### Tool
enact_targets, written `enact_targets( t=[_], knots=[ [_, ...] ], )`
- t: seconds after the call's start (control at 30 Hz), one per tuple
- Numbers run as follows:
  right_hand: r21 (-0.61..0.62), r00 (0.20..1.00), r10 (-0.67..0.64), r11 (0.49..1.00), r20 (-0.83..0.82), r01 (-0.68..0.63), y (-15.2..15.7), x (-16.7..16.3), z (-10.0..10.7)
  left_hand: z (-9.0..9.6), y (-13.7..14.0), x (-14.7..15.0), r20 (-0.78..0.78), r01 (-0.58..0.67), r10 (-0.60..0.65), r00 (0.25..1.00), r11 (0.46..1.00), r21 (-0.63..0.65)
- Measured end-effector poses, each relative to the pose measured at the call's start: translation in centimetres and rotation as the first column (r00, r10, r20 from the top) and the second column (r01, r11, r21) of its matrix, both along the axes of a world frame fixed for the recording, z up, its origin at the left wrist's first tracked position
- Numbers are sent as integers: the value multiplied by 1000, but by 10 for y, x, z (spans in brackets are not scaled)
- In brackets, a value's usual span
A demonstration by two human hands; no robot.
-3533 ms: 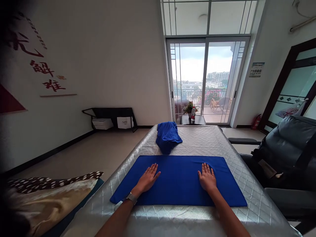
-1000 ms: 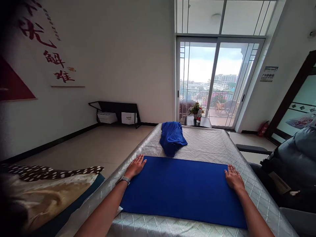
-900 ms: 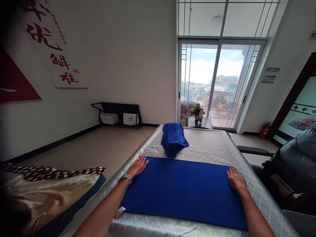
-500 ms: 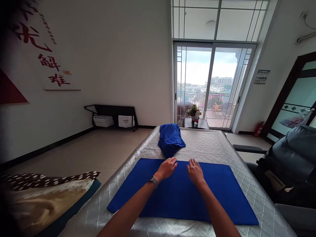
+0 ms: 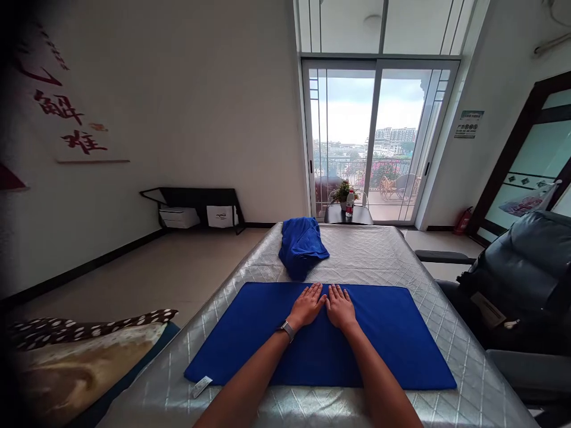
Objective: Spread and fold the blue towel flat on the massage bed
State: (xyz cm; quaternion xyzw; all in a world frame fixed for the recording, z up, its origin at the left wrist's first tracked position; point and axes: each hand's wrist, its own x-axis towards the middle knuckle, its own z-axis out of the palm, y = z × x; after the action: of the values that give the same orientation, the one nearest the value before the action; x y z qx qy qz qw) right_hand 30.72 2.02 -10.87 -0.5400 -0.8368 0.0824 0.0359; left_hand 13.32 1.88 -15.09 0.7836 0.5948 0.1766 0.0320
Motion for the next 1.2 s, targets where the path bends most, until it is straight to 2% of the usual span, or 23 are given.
enact_targets(
  t=[0.1, 0.2, 0.33, 0.47, 0.6, 0.73, 0.87, 1.0, 1.1, 1.2],
  knots=[
    [12, 995, -98, 995, 26, 97, 8, 41, 2, 2, -6, -42, -28, -83, 82, 996, 996, -39],
    [29, 971, -230, 973, 60, 228, 17, 107, 3, 4, -17, -106, -59, -182, 177, 982, 980, -84],
    [61, 911, -402, 915, 91, 398, 26, 192, 1, 1, -30, -186, -96, -308, 298, 950, 943, -127],
    [86, 873, -479, 877, 96, 472, 34, 233, -8, -9, -32, -224, -106, -410, 399, 911, 904, -125],
    [105, 870, -483, 874, 93, 474, 40, 238, -20, -18, -28, -230, -94, -476, 467, 879, 873, -108],
    [109, 870, -484, 874, 92, 474, 41, 237, -22, -20, -27, -229, -78, -516, 510, 856, 851, -97],
    [104, 869, -488, 872, 86, 479, 38, 235, -12, -15, -31, -227, -58, -548, 545, 837, 832, -86],
    [152, 863, -503, 858, 52, 491, 23, 222, 5, 1, -46, -221, -18, -577, 576, 817, 816, -32],
    [223, 882, -472, 861, 14, 457, 3, 191, 16, 21, -62, -203, 24, -538, 538, 843, 841, 61],
    [237, 945, -327, 919, 11, 315, -15, 136, 21, 41, -72, -159, 30, -357, 357, 934, 923, 144]
  ],
)
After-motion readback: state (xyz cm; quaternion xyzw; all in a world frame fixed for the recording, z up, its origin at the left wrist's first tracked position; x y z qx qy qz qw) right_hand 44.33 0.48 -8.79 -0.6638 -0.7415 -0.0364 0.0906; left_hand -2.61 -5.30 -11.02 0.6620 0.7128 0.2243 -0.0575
